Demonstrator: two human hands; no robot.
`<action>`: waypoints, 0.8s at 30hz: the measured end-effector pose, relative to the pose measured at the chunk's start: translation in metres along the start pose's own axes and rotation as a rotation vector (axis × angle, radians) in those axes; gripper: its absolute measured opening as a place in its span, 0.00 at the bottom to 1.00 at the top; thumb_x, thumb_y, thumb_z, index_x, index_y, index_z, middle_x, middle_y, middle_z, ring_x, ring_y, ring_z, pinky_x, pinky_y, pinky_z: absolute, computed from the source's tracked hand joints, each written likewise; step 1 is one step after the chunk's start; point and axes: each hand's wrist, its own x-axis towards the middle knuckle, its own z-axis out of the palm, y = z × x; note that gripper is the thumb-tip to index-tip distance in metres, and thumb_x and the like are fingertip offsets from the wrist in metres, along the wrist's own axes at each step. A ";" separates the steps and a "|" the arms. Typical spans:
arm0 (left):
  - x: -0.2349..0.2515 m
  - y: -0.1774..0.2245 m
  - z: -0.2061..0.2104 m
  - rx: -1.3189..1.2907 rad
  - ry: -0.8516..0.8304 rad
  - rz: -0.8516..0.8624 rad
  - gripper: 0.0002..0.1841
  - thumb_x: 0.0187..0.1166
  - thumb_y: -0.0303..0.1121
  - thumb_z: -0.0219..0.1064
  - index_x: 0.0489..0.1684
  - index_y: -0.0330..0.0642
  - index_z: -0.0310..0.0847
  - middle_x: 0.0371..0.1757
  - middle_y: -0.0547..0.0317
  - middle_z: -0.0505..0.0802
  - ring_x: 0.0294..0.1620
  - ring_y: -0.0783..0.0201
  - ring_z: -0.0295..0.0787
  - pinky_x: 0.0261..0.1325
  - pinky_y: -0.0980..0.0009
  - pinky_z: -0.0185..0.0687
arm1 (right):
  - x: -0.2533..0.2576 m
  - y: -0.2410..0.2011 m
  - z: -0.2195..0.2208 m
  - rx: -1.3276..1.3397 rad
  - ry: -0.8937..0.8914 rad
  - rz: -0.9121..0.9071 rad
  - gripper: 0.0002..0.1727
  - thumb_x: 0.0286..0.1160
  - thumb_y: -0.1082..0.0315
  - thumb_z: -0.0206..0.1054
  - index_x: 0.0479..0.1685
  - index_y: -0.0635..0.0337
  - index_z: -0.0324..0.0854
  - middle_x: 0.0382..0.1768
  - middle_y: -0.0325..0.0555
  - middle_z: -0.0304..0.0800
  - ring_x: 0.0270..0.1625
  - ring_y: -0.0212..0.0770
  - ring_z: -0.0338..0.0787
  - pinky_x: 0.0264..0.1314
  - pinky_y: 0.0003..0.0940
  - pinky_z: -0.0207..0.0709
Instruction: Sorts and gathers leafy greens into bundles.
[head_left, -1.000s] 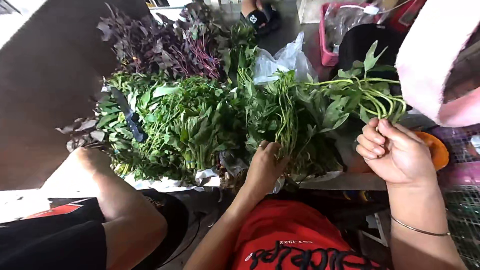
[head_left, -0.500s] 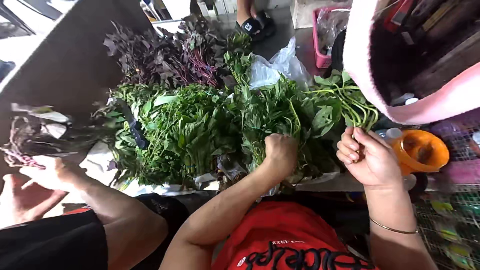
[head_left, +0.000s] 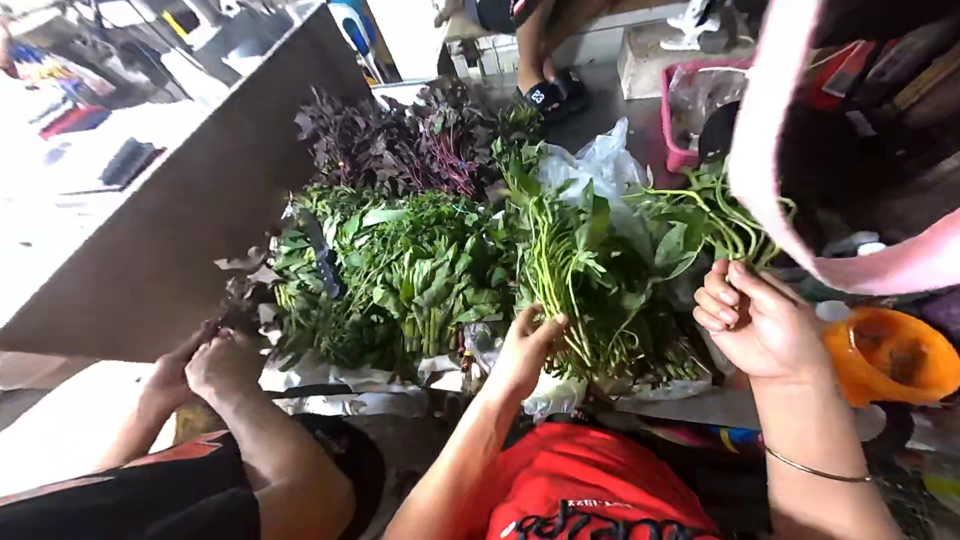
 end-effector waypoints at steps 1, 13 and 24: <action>-0.003 -0.013 -0.001 -0.050 0.003 -0.029 0.22 0.86 0.26 0.59 0.76 0.30 0.63 0.49 0.50 0.90 0.46 0.63 0.91 0.55 0.63 0.89 | 0.003 -0.003 0.005 -0.053 -0.022 0.007 0.20 0.91 0.65 0.40 0.37 0.49 0.79 0.17 0.25 0.73 0.15 0.21 0.70 0.20 0.14 0.71; -0.007 -0.040 -0.007 -0.043 -0.038 -0.047 0.27 0.84 0.29 0.66 0.80 0.35 0.61 0.43 0.53 0.93 0.41 0.66 0.92 0.51 0.67 0.89 | 0.013 -0.026 0.090 -0.616 -0.271 -0.021 0.10 0.93 0.62 0.50 0.51 0.51 0.77 0.22 0.27 0.75 0.17 0.23 0.76 0.20 0.21 0.79; -0.002 -0.039 -0.010 -0.018 -0.075 -0.023 0.28 0.78 0.24 0.69 0.77 0.33 0.66 0.44 0.52 0.90 0.40 0.62 0.92 0.49 0.64 0.91 | -0.016 0.053 0.057 -0.751 -0.298 0.564 0.05 0.86 0.70 0.63 0.41 0.60 0.74 0.21 0.35 0.75 0.17 0.26 0.74 0.23 0.19 0.76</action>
